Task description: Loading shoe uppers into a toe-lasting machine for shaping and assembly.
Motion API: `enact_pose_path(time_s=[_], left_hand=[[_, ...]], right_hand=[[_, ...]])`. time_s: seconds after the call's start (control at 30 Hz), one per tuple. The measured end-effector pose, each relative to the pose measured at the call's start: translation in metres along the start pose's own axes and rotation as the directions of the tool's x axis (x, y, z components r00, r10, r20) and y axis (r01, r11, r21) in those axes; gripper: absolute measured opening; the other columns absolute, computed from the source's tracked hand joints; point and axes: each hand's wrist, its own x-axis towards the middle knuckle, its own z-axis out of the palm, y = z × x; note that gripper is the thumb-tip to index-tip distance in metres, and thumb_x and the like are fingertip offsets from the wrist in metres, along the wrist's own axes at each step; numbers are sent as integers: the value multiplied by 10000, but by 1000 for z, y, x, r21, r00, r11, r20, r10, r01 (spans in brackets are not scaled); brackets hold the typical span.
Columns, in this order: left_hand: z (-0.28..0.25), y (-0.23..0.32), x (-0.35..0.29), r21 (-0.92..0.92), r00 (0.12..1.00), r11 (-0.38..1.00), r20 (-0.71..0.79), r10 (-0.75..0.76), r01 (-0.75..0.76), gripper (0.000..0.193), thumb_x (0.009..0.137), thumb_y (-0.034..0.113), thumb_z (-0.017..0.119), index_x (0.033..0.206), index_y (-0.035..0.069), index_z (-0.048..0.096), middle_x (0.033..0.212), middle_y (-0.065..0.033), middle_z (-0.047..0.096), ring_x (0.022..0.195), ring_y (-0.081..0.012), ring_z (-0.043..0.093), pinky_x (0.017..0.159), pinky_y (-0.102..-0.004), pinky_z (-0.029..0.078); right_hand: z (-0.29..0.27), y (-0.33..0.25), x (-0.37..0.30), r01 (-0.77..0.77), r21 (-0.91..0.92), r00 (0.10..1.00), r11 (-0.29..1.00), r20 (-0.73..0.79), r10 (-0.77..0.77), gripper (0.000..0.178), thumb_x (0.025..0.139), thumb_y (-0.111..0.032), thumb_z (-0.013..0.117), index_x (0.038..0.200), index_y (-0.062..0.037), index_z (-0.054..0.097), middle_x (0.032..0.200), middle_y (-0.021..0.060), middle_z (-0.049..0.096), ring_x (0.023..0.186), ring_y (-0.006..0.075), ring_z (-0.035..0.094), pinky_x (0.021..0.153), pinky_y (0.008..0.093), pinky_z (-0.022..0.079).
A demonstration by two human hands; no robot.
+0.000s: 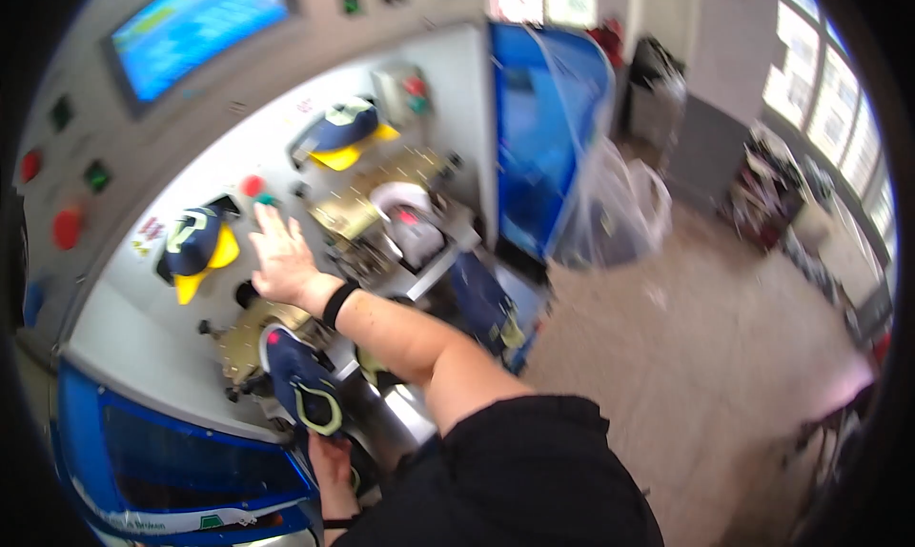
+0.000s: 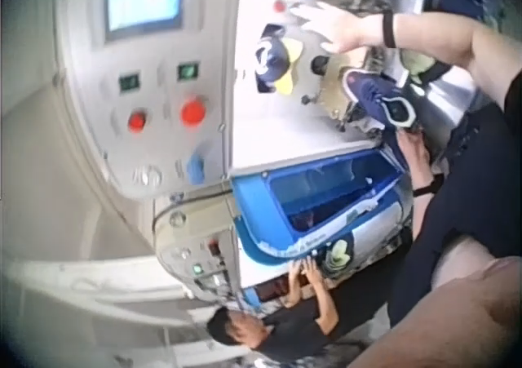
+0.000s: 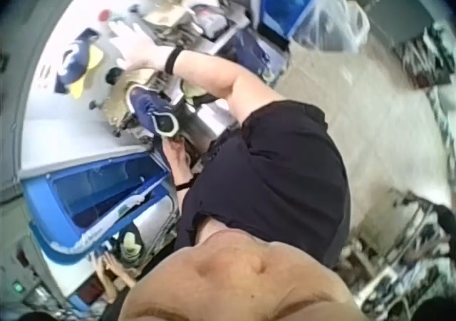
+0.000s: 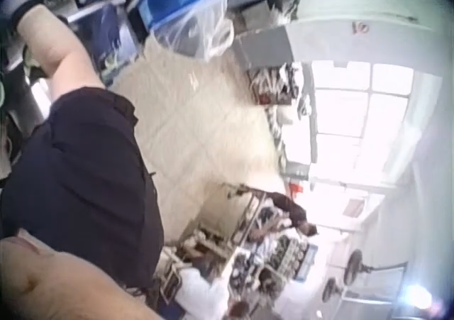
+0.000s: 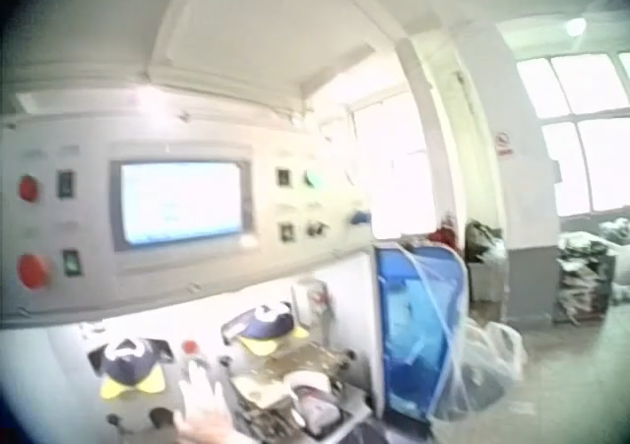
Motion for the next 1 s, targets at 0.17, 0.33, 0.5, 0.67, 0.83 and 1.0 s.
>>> enact_pose_path(time_s=[0.17, 0.33, 0.5, 0.67, 0.83, 1.0], left_hand=[[-9, 2, -8, -55, 998, 998, 50, 26, -23, 411, 954, 499, 498, 1183, 163, 559, 1156, -14, 609, 926, -165, 605, 778, -340, 511], [16, -44, -26, 51, 955, 957, 59, -289, 287, 367, 976, 299, 538, 1284, 108, 480, 1164, -87, 579, 1070, -208, 576, 815, -368, 527], [90, -65, -12, 461, 905, 853, 206, -372, 246, 327, 966, 235, 564, 1235, 57, 510, 1049, -91, 626, 858, -186, 647, 708, -300, 545], [183, -77, 0, 522, 885, 837, 296, -359, 165, 270, 963, 179, 562, 1198, 48, 537, 1034, -90, 632, 900, -191, 646, 749, -302, 540], [262, -91, -20, 471, 795, 880, 553, -247, -54, 788, 836, 83, 686, 1482, 148, 239, 1387, -160, 411, 1123, -256, 568, 863, -357, 527], [306, -111, -28, 347, 824, 931, 490, -285, 116, 641, 831, 49, 701, 1362, 115, 348, 1326, -123, 471, 1149, -238, 531, 939, -376, 472]], right_hand=[[-196, 96, -153, -98, -316, 916, 944, -399, -39, 336, 717, -155, 642, 1041, -79, 602, 1184, 136, 581, 1060, 339, 539, 938, 429, 410], [-214, 190, -333, -773, -312, 604, 552, -96, 791, 865, 769, -448, 729, 1345, 70, 345, 1304, 296, 439, 1180, 439, 474, 970, 451, 416], [-198, 182, -306, -912, -186, 389, 366, -104, 915, 932, 735, -426, 763, 1387, 43, 290, 1244, 320, 506, 1120, 411, 545, 895, 434, 465], [-225, 160, -323, -815, 52, 572, 577, -84, 816, 894, 719, -289, 814, 1393, 15, 311, 1177, 262, 580, 1066, 405, 580, 878, 421, 469], [-298, 140, -347, -288, -166, 922, 943, 220, 320, 697, 707, -111, 772, 1327, -66, 457, 1033, 143, 617, 877, 333, 600, 789, 414, 455], [-317, 164, -344, 90, -222, 956, 971, 291, -22, 543, 792, -182, 612, 1323, -142, 505, 961, 38, 626, 874, 210, 594, 828, 374, 440]])
